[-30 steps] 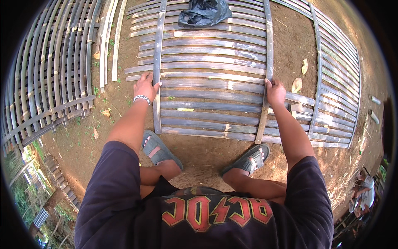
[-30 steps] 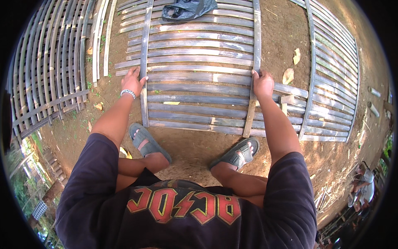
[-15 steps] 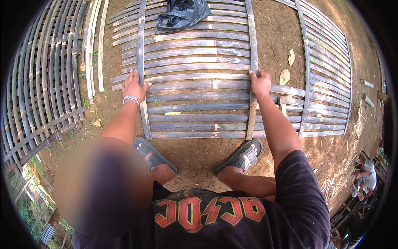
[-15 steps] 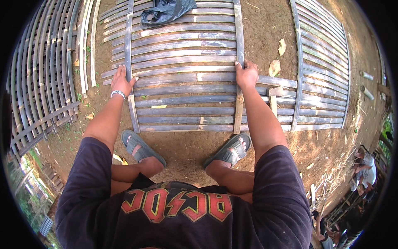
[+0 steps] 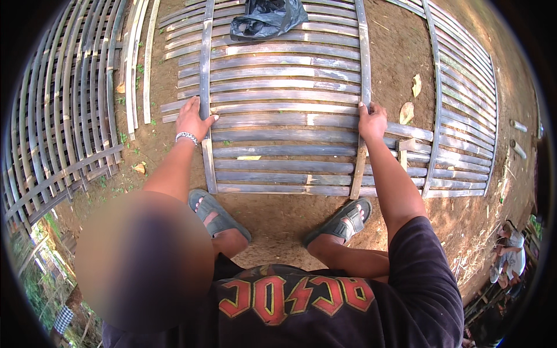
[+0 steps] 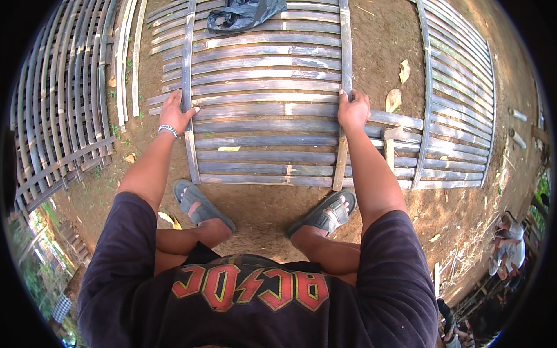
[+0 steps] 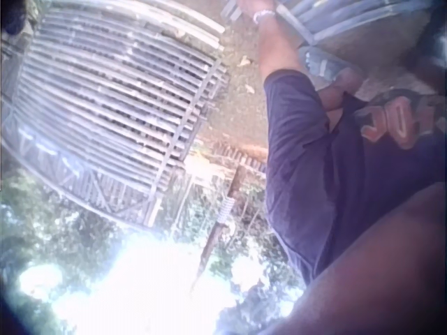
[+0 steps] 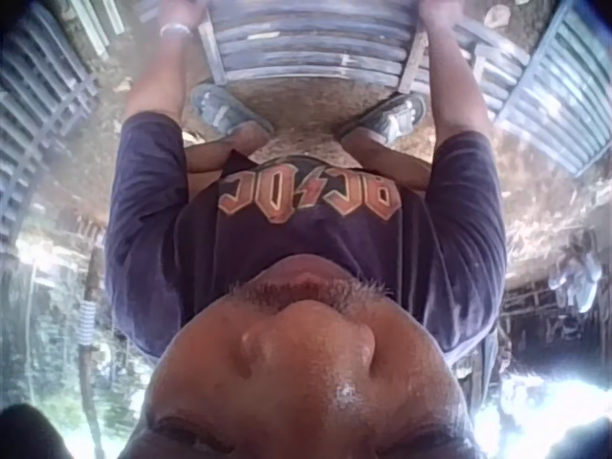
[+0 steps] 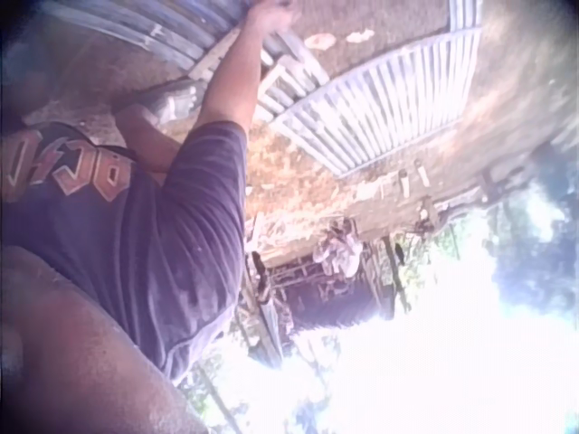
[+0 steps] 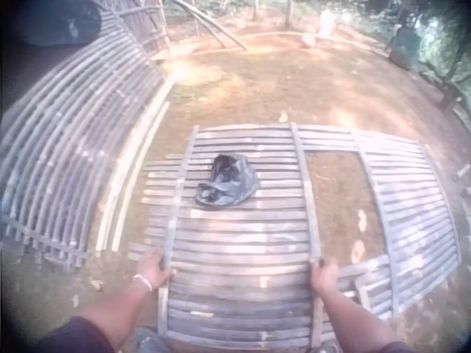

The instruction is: The person assembles a bamboo structure by placing thin bamboo strips onto a larger frame and securing them with a hammer. They repeatedly position the strips and strike them to fasten them in place.

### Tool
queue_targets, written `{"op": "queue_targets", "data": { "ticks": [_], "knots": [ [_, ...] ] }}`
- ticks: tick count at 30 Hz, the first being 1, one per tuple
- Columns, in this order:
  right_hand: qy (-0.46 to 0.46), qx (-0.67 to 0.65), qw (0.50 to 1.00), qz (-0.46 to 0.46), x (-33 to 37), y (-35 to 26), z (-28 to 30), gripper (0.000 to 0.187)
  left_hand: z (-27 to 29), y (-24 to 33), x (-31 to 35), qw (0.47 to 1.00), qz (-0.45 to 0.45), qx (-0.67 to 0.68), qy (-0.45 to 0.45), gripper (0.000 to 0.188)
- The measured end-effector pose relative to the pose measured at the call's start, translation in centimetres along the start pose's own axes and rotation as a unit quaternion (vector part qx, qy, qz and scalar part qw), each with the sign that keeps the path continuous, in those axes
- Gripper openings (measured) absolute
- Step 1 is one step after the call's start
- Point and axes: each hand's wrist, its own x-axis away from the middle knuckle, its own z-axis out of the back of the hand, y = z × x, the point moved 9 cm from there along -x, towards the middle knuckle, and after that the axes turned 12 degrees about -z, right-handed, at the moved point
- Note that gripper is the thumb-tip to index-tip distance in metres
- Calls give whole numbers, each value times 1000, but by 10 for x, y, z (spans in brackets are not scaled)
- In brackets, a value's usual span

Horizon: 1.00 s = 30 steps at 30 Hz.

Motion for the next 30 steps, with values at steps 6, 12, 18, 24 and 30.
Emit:
{"op": "queue_targets", "data": {
  "ticks": [6, 12, 18, 24, 30],
  "knots": [
    [2, 20, 1000, -6, -4, 2, -2, 51, 7, -35, -12, 992, -76, 74, 64, 49],
    [1, 27, 1000, -7, -4, 2, -3, 53, 26, -43, -28, 996, -84, -22, 6, 34],
    [-12, 19, 999, -22, -5, 5, -5, 53, 34, -33, -34, 983, -147, -105, -42, 32],
    [6, 32, 999, -2, -4, 2, -5, 53, 31, -29, -40, 969, -192, -145, -55, 29],
    [25, 26, 999, 4, -3, 5, -3, 52, 25, -25, -41, 960, -219, -168, -48, 31]
  ]
}}
